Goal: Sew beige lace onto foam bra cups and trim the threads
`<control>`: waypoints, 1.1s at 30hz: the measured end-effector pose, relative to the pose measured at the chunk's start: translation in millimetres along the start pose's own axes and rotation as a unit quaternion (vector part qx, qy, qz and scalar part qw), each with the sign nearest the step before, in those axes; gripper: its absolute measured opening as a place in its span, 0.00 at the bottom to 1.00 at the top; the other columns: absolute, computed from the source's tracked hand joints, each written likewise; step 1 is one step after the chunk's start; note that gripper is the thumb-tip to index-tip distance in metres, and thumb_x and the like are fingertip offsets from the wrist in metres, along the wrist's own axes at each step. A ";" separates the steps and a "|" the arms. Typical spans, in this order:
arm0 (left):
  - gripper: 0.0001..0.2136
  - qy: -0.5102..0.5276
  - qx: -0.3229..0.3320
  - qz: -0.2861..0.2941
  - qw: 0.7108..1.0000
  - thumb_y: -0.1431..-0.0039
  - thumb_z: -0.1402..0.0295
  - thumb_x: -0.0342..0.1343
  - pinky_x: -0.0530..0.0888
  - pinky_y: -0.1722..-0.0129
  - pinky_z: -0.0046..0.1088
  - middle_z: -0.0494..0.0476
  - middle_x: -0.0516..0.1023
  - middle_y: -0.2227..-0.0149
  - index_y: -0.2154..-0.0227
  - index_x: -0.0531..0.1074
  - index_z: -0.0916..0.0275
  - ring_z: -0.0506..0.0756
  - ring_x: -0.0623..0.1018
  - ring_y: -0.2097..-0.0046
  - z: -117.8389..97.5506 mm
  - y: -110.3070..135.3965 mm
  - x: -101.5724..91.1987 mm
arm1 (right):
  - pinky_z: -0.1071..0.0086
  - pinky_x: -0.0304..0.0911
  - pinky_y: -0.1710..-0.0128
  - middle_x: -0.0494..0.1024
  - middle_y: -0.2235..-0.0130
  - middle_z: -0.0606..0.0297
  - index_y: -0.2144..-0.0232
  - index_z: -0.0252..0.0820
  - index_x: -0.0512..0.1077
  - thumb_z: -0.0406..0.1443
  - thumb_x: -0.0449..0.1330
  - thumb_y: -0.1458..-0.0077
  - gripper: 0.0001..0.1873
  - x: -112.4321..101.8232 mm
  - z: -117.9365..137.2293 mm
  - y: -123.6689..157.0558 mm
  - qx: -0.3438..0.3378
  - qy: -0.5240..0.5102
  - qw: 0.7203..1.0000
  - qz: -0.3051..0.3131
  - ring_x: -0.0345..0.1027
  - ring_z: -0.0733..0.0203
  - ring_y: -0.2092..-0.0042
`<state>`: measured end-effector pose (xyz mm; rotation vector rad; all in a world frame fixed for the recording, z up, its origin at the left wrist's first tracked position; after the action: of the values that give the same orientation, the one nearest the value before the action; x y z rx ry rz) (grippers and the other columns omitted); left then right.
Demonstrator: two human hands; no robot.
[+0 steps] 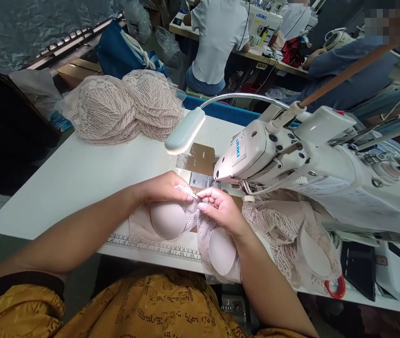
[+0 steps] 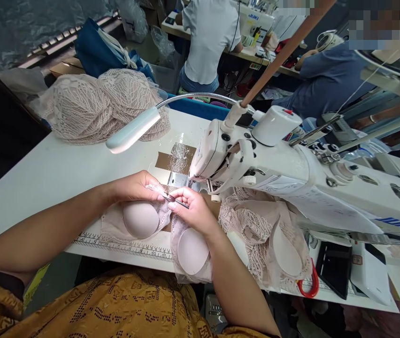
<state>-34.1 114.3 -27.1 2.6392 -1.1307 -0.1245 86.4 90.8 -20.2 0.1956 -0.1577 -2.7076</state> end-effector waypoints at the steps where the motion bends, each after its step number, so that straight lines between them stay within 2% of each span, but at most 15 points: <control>1: 0.11 0.004 0.001 0.004 1.000 0.49 0.63 0.64 0.74 0.65 0.27 0.57 0.82 0.68 0.67 0.81 0.66 0.55 0.78 0.66 0.6 -0.4 0.9 | 0.65 0.68 0.61 0.77 0.64 0.63 0.62 0.42 0.73 0.42 0.66 0.50 0.14 1.5 0.7 -0.3 -0.004 0.002 1.000 0.000 0.71 0.60 0.63; 5: 0.10 0.008 0.005 0.020 1.000 0.48 0.63 0.64 0.74 0.66 0.26 0.57 0.82 0.70 0.69 0.81 0.66 0.54 0.78 0.67 -0.5 -0.9 5.4 | 0.64 0.69 0.60 0.78 0.65 0.64 0.63 0.43 0.73 0.43 0.65 0.49 0.12 3.2 3.0 -1.5 -0.023 0.017 0.999 -0.014 0.72 0.60 0.63; 11: 0.11 0.008 -0.018 -0.006 1.000 0.49 0.64 0.64 0.73 0.66 0.27 0.57 0.81 0.68 0.66 0.80 0.66 0.54 0.78 0.67 1.6 -0.3 0.6 | 0.65 0.69 0.64 0.77 0.67 0.65 0.64 0.43 0.74 0.45 0.65 0.48 0.13 -7.4 -4.3 -2.7 -0.021 0.020 0.998 -0.052 0.71 0.61 0.66; 15: 0.09 0.008 -0.020 -0.017 1.000 0.50 0.65 0.64 0.71 0.68 0.25 0.55 0.80 0.71 0.69 0.80 0.66 0.52 0.76 0.70 2.2 0.0 -2.4 | 0.64 0.69 0.60 0.78 0.64 0.64 0.63 0.43 0.73 0.44 0.65 0.49 0.14 -8.1 -6.0 -4.0 -0.017 0.023 0.999 -0.033 0.72 0.60 0.63; 22: 0.10 0.002 0.002 0.021 1.000 0.50 0.64 0.65 0.64 0.75 0.22 0.51 0.73 0.78 0.76 0.78 0.67 0.48 0.69 0.74 3.2 -3.6 7.6 | 0.63 0.69 0.58 0.77 0.63 0.64 0.64 0.43 0.72 0.42 0.66 0.50 0.12 5.8 7.7 -10.1 -0.044 0.037 0.998 0.001 0.72 0.59 0.61; 25: 0.10 0.001 0.004 0.027 1.000 0.50 0.63 0.65 0.65 0.73 0.23 0.52 0.74 0.77 0.75 0.79 0.67 0.49 0.70 0.73 5.8 -4.7 8.6 | 0.63 0.69 0.59 0.77 0.63 0.64 0.66 0.43 0.72 0.42 0.66 0.50 0.11 9.9 11.7 -12.0 -0.056 0.046 0.997 -0.001 0.72 0.59 0.61; 29: 0.12 0.005 -0.010 0.035 0.999 0.50 0.62 0.65 0.68 0.71 0.25 0.55 0.77 0.75 0.72 0.80 0.68 0.51 0.73 0.72 9.9 -4.9 8.5 | 0.64 0.69 0.62 0.77 0.67 0.66 0.68 0.43 0.73 0.43 0.65 0.49 0.11 8.1 6.6 -12.2 -0.036 0.022 0.999 -0.011 0.72 0.60 0.65; 33: 0.12 0.006 -0.010 0.043 0.999 0.49 0.62 0.65 0.68 0.71 0.25 0.54 0.77 0.75 0.72 0.79 0.68 0.50 0.72 0.72 9.0 -4.7 9.5 | 0.65 0.68 0.62 0.77 0.66 0.65 0.66 0.43 0.72 0.44 0.66 0.50 0.13 4.1 1.7 -10.0 -0.022 0.001 1.000 -0.007 0.71 0.61 0.65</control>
<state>-25.9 108.7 -36.8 2.5656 -1.2305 -0.1032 78.4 98.4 -20.4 0.1877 -0.0952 -2.7217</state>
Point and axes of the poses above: each hand's wrist, its own y-axis away from the middle knuckle, its own x-axis out of the palm, z = x × y, the point moved 9 cm from there along -y, towards the middle knuckle
